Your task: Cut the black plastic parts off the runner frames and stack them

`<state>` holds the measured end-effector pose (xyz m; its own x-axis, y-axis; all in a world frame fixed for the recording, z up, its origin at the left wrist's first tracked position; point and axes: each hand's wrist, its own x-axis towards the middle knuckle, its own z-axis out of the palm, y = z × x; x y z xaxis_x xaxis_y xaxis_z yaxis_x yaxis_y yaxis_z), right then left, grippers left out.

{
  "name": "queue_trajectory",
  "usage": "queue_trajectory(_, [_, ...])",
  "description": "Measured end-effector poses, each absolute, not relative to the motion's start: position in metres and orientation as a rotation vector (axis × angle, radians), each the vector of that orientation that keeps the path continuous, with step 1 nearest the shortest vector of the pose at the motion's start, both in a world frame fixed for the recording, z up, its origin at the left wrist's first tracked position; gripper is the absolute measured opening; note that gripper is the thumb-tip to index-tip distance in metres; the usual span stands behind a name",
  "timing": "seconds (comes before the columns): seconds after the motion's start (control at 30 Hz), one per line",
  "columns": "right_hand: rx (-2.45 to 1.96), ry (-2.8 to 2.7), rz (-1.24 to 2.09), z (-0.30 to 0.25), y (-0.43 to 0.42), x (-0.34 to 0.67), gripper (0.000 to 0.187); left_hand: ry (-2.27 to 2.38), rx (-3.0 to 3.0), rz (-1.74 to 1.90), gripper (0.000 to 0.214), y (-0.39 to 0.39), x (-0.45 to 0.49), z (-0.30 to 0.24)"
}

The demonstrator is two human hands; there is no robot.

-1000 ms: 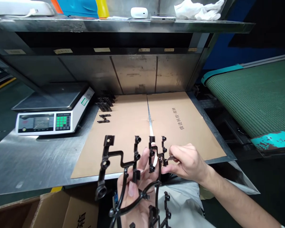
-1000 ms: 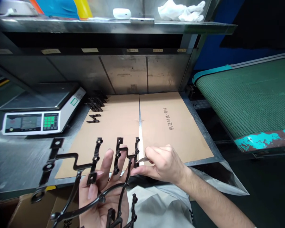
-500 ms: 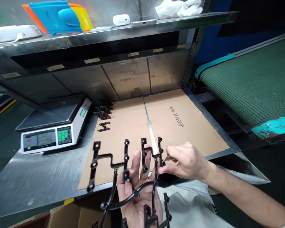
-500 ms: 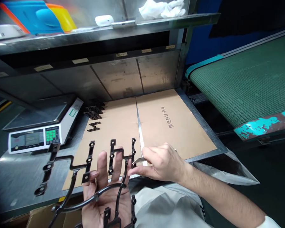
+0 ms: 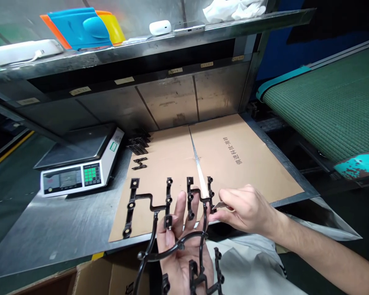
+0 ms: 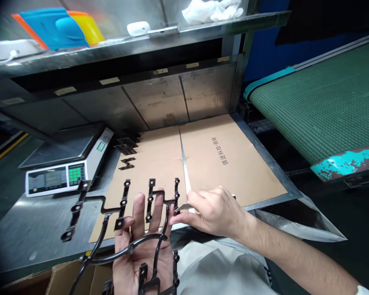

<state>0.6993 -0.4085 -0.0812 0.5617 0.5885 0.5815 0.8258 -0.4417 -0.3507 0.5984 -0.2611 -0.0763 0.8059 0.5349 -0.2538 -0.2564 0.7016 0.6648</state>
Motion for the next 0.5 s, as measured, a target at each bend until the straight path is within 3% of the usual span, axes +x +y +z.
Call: queue_trajectory(0.5, [-2.210, -1.137, -0.539, -0.0817, -0.4058, 0.6940, 0.056, 0.409, 0.611, 0.435, 0.017, -0.2620, 0.5979, -0.0765])
